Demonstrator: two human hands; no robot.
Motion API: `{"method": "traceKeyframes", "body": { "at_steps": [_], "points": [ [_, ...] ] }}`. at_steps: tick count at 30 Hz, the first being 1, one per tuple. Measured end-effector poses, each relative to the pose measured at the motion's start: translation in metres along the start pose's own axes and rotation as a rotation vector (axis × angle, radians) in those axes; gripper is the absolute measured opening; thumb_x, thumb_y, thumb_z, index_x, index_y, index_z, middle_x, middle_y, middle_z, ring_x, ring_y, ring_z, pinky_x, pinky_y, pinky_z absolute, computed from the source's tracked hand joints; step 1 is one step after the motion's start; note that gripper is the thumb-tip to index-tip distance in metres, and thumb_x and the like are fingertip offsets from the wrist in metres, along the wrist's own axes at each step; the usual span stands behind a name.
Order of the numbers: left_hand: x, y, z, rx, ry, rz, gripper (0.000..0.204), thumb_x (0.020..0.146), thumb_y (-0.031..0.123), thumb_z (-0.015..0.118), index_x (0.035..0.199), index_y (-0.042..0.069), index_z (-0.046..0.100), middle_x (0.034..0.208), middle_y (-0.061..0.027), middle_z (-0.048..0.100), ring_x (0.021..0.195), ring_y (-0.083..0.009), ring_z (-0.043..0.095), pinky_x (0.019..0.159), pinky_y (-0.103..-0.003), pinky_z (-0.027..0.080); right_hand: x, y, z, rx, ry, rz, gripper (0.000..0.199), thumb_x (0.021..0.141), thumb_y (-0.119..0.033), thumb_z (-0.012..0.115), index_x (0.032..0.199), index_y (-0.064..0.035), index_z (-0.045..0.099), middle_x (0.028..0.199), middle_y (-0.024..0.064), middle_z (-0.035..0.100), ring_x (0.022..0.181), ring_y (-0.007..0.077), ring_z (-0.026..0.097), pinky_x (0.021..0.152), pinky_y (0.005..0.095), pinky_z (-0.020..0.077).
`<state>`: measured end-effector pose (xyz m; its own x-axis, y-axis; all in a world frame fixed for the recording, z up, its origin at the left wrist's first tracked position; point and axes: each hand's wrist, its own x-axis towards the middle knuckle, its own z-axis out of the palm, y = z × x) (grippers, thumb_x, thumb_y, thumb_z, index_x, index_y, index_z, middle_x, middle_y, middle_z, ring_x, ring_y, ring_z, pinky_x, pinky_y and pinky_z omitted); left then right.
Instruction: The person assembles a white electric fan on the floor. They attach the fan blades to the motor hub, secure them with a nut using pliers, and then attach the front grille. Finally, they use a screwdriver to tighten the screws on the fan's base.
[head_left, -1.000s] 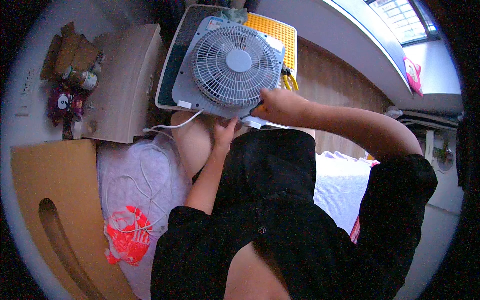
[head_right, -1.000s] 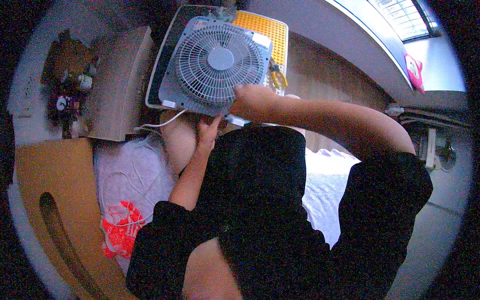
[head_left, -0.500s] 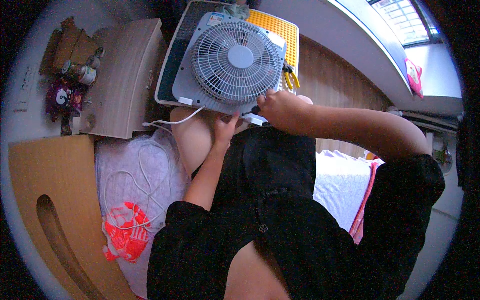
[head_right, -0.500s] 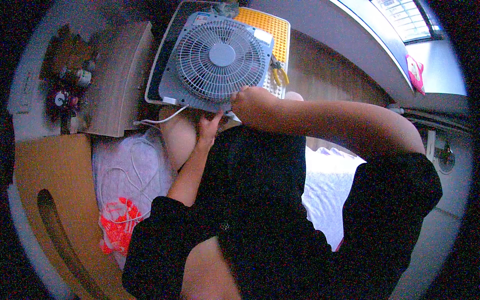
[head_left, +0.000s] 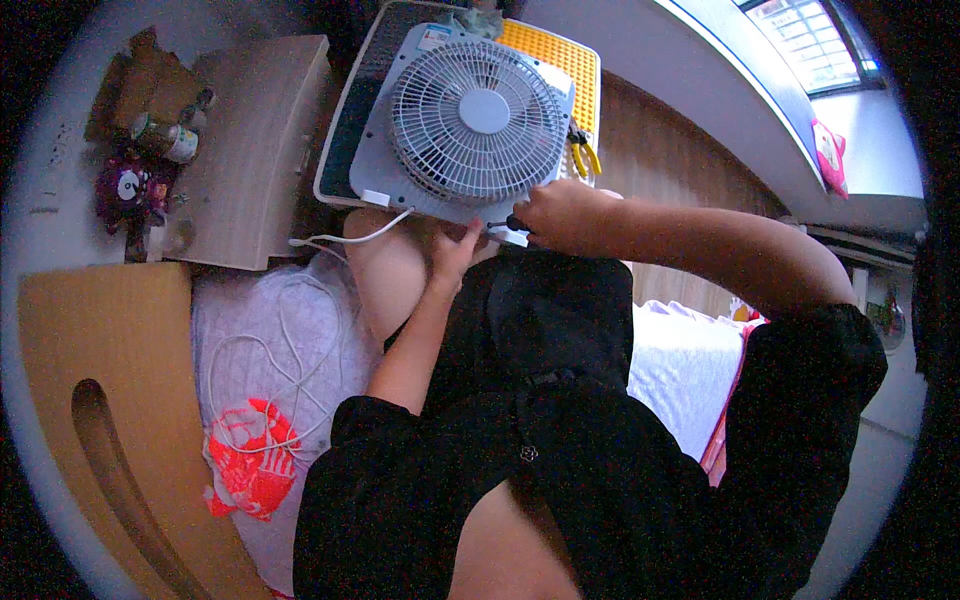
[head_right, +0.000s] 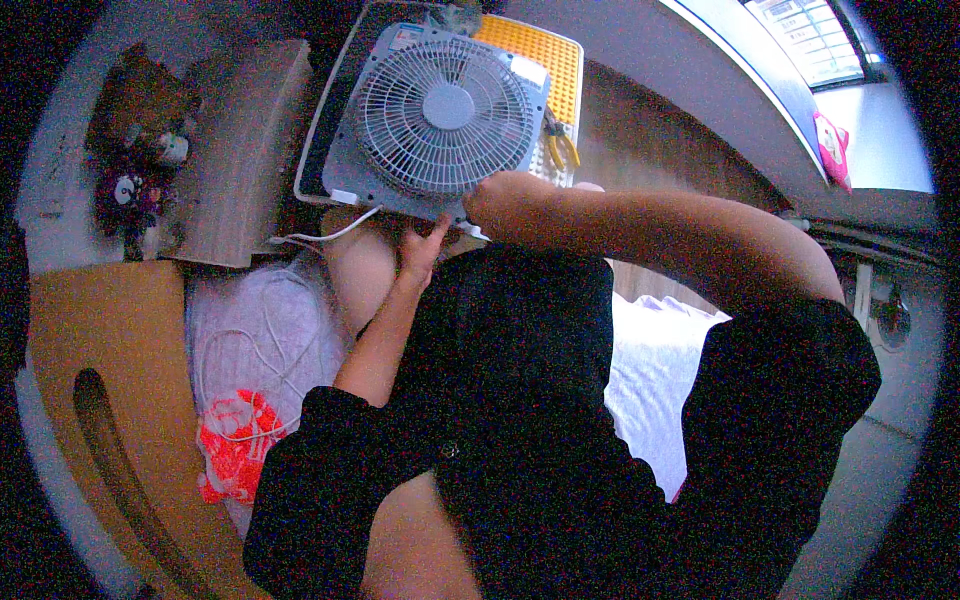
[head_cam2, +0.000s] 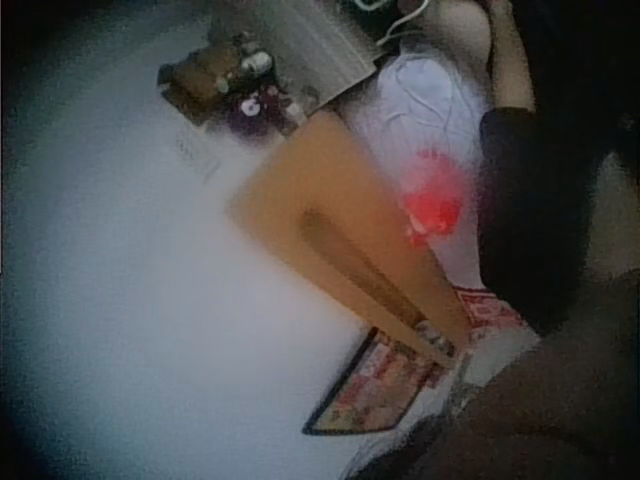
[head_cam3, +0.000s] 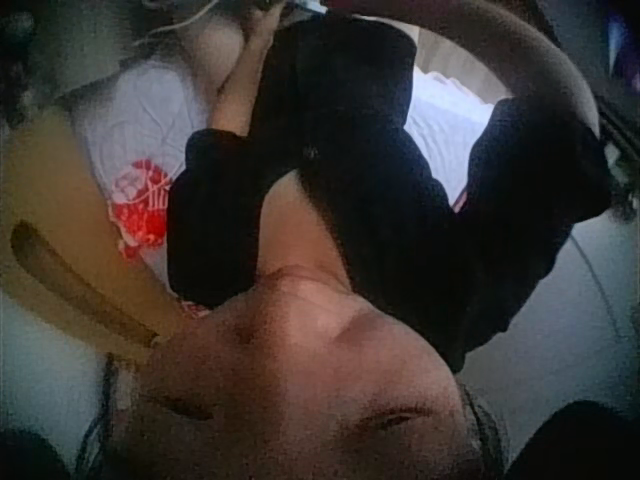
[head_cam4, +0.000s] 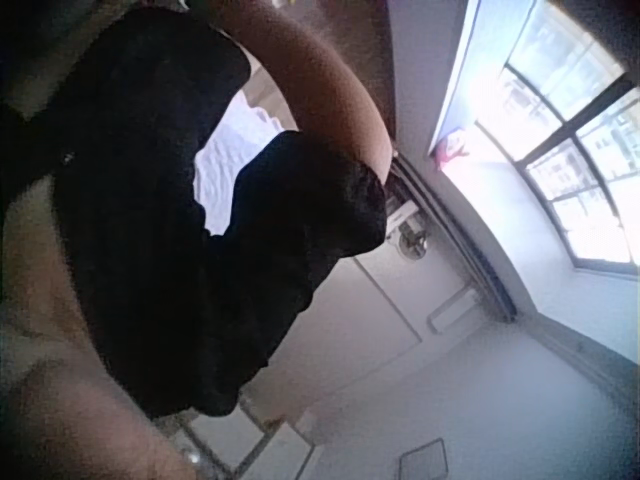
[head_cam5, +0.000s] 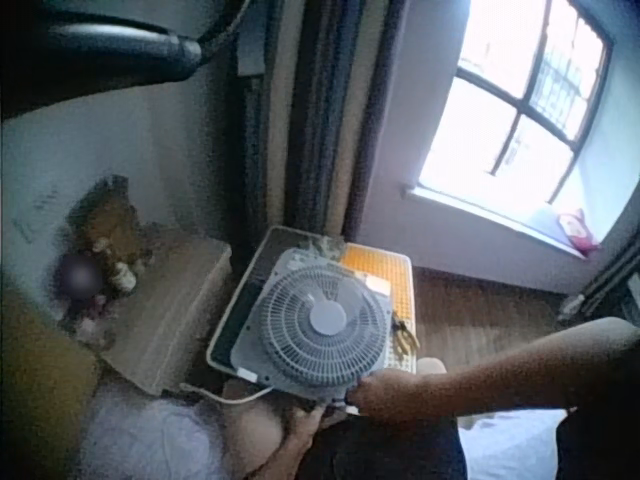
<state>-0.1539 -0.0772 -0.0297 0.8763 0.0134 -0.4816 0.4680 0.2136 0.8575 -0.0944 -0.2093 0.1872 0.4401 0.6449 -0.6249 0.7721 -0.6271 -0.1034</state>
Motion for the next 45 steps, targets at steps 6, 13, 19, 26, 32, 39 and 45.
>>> {"method": "traceKeyframes", "body": {
  "at_steps": [6,13,19,26,32,39,45],
  "points": [
    [0.011,-0.019,0.006,-0.067,-0.054,-0.041,0.052,0.074,0.026,0.071,0.114,0.0,0.051,0.113,-0.0086,0.056,0.101,-0.0219,0.052,0.089,-0.034,0.04,-0.033,-0.026,-0.054,0.086,0.043,0.24,0.027,0.078,-0.018,0.061,0.098,-0.0008,0.055,0.085,0.0174,0.06,0.077,0.0306,0.063,0.064,0.0395,0.0525],
    [0.02,-0.035,0.014,0.069,0.096,0.096,0.049,0.074,0.039,0.07,0.096,-0.004,0.058,0.086,-0.0089,0.063,0.08,-0.023,0.059,0.073,-0.036,0.047,-0.052,-0.012,-0.062,0.487,0.674,0.272,0.026,0.077,-0.02,0.062,0.099,-0.0075,0.058,0.081,0.0162,0.061,0.077,0.0345,0.061,0.067,0.0407,0.0486],
    [-0.019,0.014,-0.033,0.222,-0.658,-0.063,0.032,0.082,0.027,0.064,0.099,0.001,0.057,0.075,-0.0046,0.063,0.061,-0.0116,0.059,0.059,-0.027,0.049,-0.069,-0.013,-0.019,0.915,0.738,0.362,0.03,0.078,-0.011,0.064,0.106,-0.0015,0.056,0.082,0.0096,0.062,0.067,0.017,0.059,0.06,0.0288,0.0479],
    [0.024,0.159,-0.259,0.644,0.794,0.56,0.013,0.082,0.012,0.058,0.086,0.001,0.063,0.073,-0.0088,0.064,0.06,-0.016,0.06,0.059,-0.028,0.048,-0.09,-0.015,0.012,1.432,0.851,0.458,0.032,0.081,-0.01,0.06,0.111,0.0001,0.052,0.076,0.0091,0.059,0.053,0.0092,0.051,0.046,0.0214,0.0412],
    [0.117,0.146,-0.342,1.281,1.1,0.428,0.027,0.078,0.002,0.05,0.104,-0.001,0.055,0.097,-0.0196,0.058,0.083,-0.0312,0.06,0.071,-0.038,0.048,-0.083,-0.017,0.016,1.473,0.872,0.517,0.031,0.082,-0.011,0.059,0.11,0.0003,0.051,0.074,0.0093,0.059,0.051,0.0099,0.051,0.044,0.0208,0.0399],
    [0.184,0.151,-0.384,1.798,0.99,0.035,0.037,0.084,0.009,0.043,0.117,-0.008,0.044,0.114,-0.0249,0.047,0.093,-0.0345,0.057,0.074,-0.042,0.049,-0.086,-0.015,0.027,1.455,0.877,0.562,0.031,0.084,-0.016,0.056,0.11,-0.0002,0.051,0.072,0.0055,0.054,0.048,0.0071,0.046,0.041,0.0189,0.0339],
    [0.197,0.159,-0.411,1.452,1.067,-0.092,0.037,0.084,0.013,0.045,0.115,-0.006,0.048,0.116,-0.023,0.048,0.1,-0.0344,0.054,0.077,-0.043,0.048,-0.088,-0.018,0.029,1.478,0.902,0.55,0.03,0.084,-0.015,0.056,0.109,-0.0001,0.051,0.07,0.0047,0.053,0.048,0.0071,0.045,0.041,0.019,0.0336]
  ]
}}
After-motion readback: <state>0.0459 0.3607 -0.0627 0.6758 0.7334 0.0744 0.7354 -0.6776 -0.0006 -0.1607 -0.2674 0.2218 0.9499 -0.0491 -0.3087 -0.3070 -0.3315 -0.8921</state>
